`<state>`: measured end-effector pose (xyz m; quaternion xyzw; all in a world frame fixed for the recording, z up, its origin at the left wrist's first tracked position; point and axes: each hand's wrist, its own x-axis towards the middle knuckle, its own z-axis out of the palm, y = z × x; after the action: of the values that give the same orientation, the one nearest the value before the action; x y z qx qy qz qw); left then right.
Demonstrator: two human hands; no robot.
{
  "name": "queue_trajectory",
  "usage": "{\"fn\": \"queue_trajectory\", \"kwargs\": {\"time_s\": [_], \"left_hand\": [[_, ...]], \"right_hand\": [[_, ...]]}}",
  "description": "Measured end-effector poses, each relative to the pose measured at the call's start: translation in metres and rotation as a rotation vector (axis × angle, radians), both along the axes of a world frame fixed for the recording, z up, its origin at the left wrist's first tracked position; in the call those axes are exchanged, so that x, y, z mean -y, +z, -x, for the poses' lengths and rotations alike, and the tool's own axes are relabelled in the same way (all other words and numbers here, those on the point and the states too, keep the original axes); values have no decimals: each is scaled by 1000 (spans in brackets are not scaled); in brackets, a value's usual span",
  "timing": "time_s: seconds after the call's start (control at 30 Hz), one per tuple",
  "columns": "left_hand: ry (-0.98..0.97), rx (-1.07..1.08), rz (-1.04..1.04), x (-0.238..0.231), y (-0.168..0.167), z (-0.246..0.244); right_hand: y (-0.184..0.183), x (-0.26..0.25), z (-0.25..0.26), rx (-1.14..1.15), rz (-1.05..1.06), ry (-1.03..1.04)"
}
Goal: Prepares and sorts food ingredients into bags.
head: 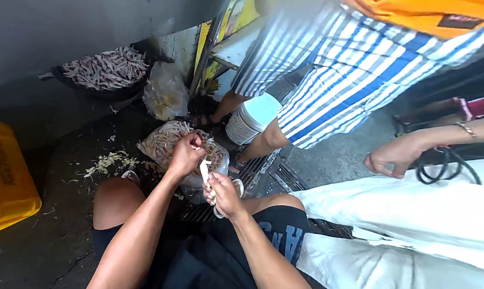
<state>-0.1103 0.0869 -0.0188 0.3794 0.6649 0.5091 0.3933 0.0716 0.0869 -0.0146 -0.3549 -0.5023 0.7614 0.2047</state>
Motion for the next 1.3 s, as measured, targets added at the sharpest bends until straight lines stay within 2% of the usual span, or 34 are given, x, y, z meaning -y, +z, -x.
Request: {"fn": "queue_trajectory", "kwargs": {"time_s": [0.1, 0.23, 0.3, 0.4, 0.5, 0.57, 0.67, 1.0, 1.1, 1.2, 1.3], "left_hand": [[83, -14, 11, 12, -2, 6], [306, -49, 169, 8, 4, 36], [326, -26, 152, 7, 2, 50], [201, 23, 108, 10, 17, 34], [-7, -81, 143, 16, 23, 7], [-107, -135, 145, 14, 19, -14], [-129, -153, 128, 12, 7, -31], [38, -103, 192, 0, -11, -33], [143, -96, 231, -4, -15, -16], [300, -33, 287, -5, -5, 13], [340, -13, 305, -4, 10, 14]], "right_hand": [[-4, 16, 5, -28, -65, -57], [19, 33, -11, -33, -335, -32], [30, 34, -16, 40, -357, -13], [26, 18, -24, 150, -312, -28], [18, 10, -24, 290, -370, -23], [15, 11, -23, 371, -429, 12], [5, 19, -19, 410, -502, 64], [9, 16, -18, 388, -462, -13], [6, 20, -25, 328, -491, -31], [0, 27, -37, 289, -455, -35], [2, 19, -45, 287, -299, -37]]}}
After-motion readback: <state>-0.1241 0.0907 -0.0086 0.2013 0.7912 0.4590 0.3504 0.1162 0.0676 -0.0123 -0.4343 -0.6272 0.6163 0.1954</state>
